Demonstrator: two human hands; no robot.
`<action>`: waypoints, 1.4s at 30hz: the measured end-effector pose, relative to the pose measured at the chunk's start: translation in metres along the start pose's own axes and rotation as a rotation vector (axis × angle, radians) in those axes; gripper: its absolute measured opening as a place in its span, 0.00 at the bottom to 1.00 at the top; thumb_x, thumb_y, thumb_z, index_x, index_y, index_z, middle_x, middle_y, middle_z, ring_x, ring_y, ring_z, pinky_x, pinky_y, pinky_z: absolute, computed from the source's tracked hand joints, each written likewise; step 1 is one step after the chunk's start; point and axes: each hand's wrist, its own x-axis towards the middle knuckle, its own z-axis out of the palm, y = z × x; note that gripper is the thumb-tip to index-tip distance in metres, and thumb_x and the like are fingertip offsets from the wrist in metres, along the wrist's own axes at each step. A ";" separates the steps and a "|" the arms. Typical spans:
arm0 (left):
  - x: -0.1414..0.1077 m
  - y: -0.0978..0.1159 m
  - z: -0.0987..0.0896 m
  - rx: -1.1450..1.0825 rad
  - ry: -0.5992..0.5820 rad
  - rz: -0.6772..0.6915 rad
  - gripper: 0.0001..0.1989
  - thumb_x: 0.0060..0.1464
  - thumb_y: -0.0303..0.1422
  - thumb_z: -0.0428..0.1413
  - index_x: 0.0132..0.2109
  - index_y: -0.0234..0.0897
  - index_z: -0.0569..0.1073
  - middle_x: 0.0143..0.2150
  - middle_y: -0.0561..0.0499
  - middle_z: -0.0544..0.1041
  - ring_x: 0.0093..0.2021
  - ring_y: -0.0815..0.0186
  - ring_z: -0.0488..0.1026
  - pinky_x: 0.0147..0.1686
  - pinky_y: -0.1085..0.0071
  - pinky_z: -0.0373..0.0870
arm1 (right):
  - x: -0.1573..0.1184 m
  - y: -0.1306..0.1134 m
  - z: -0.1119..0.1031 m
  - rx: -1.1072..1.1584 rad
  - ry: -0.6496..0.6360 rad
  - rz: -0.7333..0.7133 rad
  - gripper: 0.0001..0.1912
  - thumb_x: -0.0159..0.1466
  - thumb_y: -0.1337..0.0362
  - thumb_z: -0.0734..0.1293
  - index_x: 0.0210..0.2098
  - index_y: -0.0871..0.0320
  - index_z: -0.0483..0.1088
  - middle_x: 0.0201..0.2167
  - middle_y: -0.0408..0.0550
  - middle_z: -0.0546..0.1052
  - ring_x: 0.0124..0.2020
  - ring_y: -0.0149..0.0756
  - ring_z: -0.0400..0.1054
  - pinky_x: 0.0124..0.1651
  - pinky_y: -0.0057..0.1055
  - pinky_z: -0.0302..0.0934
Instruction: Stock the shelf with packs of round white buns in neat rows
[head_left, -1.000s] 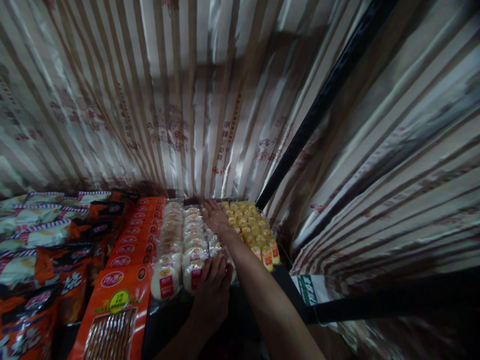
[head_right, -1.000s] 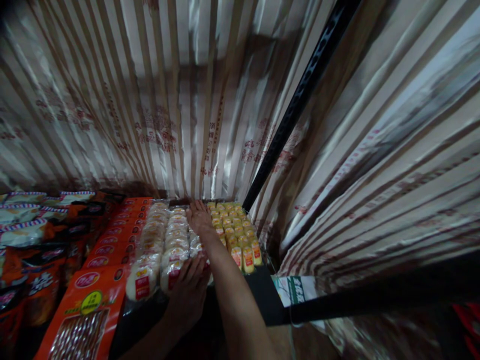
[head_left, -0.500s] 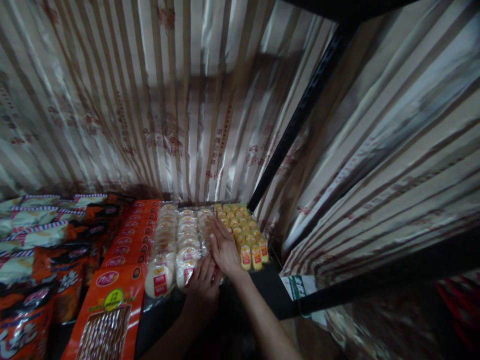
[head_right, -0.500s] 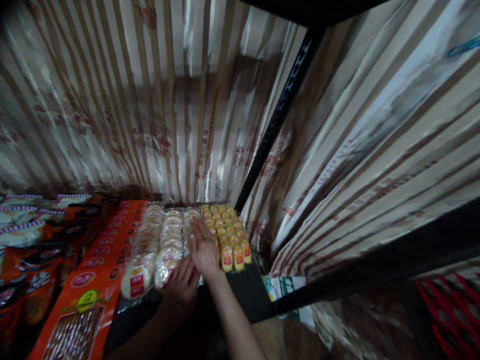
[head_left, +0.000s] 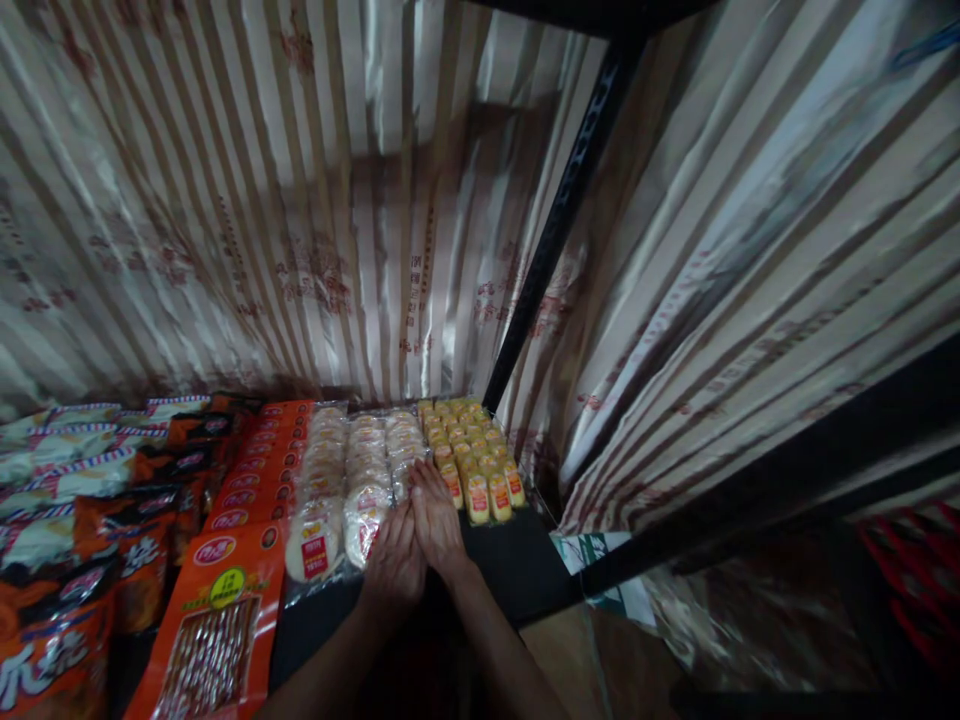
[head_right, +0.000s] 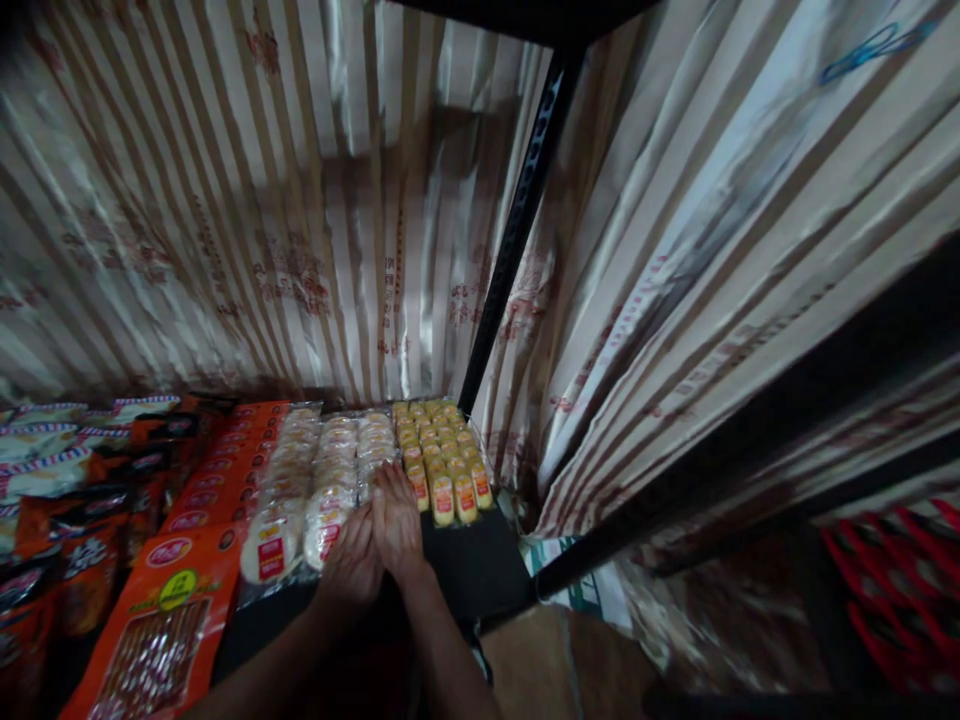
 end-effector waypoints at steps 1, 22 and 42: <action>0.000 0.000 0.000 0.001 -0.004 0.000 0.26 0.57 0.24 0.42 0.63 0.26 0.55 0.58 0.34 0.65 0.61 0.55 0.59 0.55 0.56 0.62 | 0.000 0.000 -0.001 0.000 0.000 -0.002 0.27 0.69 0.60 0.45 0.57 0.65 0.63 0.60 0.53 0.63 0.65 0.38 0.46 0.65 0.43 0.47; -0.002 -0.029 -0.084 0.158 -0.064 -0.418 0.22 0.54 0.26 0.46 0.56 0.32 0.67 0.62 0.40 0.62 0.64 0.53 0.53 0.59 0.53 0.55 | -0.003 -0.058 0.006 -0.010 -0.053 -0.118 0.28 0.68 0.55 0.46 0.57 0.65 0.62 0.59 0.56 0.64 0.63 0.40 0.52 0.64 0.45 0.49; -0.031 -0.056 -0.058 0.266 0.091 -0.463 0.26 0.52 0.37 0.52 0.57 0.30 0.66 0.62 0.38 0.61 0.64 0.49 0.50 0.60 0.51 0.51 | 0.154 -0.122 0.110 -0.466 -0.399 -0.038 0.28 0.67 0.54 0.47 0.64 0.56 0.50 0.67 0.47 0.46 0.67 0.43 0.32 0.64 0.44 0.35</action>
